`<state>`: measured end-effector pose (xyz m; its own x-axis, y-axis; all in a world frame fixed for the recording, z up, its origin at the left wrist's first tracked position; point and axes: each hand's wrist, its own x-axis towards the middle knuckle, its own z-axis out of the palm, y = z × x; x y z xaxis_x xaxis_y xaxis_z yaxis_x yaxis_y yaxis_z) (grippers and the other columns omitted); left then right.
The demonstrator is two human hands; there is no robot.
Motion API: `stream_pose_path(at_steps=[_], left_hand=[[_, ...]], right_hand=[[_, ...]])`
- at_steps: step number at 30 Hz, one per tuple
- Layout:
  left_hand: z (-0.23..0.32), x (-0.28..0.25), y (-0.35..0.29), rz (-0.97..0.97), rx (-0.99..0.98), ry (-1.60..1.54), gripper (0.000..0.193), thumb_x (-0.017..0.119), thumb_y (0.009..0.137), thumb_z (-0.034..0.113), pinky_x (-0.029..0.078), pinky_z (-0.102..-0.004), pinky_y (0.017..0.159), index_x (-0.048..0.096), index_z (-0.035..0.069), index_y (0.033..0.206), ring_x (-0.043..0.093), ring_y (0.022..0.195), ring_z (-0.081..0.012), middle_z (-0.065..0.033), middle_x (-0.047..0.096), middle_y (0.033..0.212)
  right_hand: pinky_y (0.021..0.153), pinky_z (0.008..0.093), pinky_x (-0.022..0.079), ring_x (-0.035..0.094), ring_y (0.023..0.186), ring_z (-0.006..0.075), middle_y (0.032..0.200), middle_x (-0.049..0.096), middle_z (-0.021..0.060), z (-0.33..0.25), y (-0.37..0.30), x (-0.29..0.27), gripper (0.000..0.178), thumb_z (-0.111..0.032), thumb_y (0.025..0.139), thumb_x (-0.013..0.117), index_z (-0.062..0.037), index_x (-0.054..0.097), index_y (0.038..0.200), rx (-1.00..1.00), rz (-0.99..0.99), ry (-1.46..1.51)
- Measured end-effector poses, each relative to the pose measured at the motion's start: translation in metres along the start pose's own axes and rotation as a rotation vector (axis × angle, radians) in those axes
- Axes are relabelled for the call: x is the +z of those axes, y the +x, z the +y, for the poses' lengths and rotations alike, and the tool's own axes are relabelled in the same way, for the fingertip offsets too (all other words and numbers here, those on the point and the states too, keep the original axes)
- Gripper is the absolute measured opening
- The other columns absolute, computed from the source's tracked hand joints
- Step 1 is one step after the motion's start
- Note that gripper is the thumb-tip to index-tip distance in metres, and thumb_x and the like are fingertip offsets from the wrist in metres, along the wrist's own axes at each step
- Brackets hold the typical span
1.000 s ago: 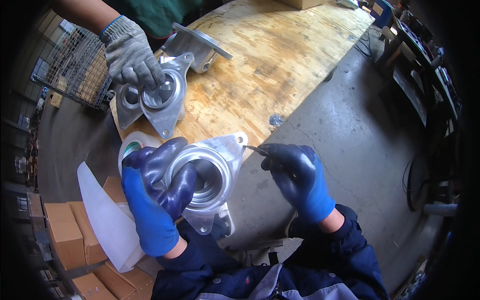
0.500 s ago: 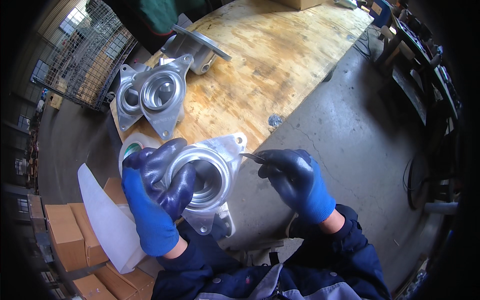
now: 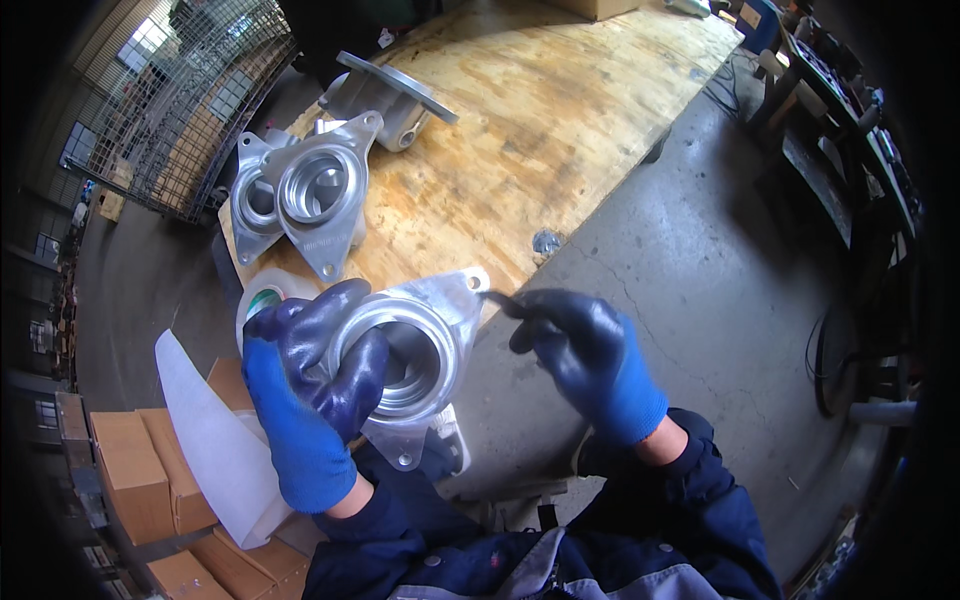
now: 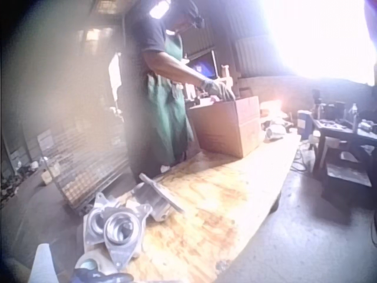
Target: The person sits on the floor and wipes several metal parts with a white cloth, then places them into a cardboard box. The person handles each part individually, turning them over to wipe different sides before packing.
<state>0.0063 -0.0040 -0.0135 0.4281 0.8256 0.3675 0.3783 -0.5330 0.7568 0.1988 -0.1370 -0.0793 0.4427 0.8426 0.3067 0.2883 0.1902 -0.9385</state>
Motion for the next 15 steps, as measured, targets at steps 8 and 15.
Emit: stream_pose_path(at_steps=[8, 15], left_hand=[[0.001, -0.002, 0.001, -0.030, 0.034, 0.043, 0.041, 0.076, 0.076, 0.011, 0.044, -0.0364, 0.100, 0.064, 0.003, 0.115, 0.064, 0.102, -0.0230, -0.0106, 0.071, 0.109], [0.001, -0.001, -0.007, -0.006, 0.161, 0.093, 0.044, 0.076, 0.077, 0.001, 0.050, -0.0353, 0.095, 0.058, 0.000, 0.118, 0.065, 0.104, -0.0205, -0.0139, 0.070, 0.111]], right_hand=[[0.070, 0.0368, 0.055, 0.071, 0.078, 0.0279, 0.086, 0.070, 0.0196, -0.010, 0.003, -0.004, 0.024, 0.001, 0.085, 0.062, 0.0025, 0.067, 0.109, 0.078, -0.140, 0.039], [0.056, 0.0256, 0.056, 0.070, 0.078, 0.0183, 0.108, 0.069, 0.0180, -0.003, -0.009, -0.020, 0.031, -0.019, 0.101, 0.053, 0.0036, 0.054, 0.122, 0.367, -0.117, 0.639]])
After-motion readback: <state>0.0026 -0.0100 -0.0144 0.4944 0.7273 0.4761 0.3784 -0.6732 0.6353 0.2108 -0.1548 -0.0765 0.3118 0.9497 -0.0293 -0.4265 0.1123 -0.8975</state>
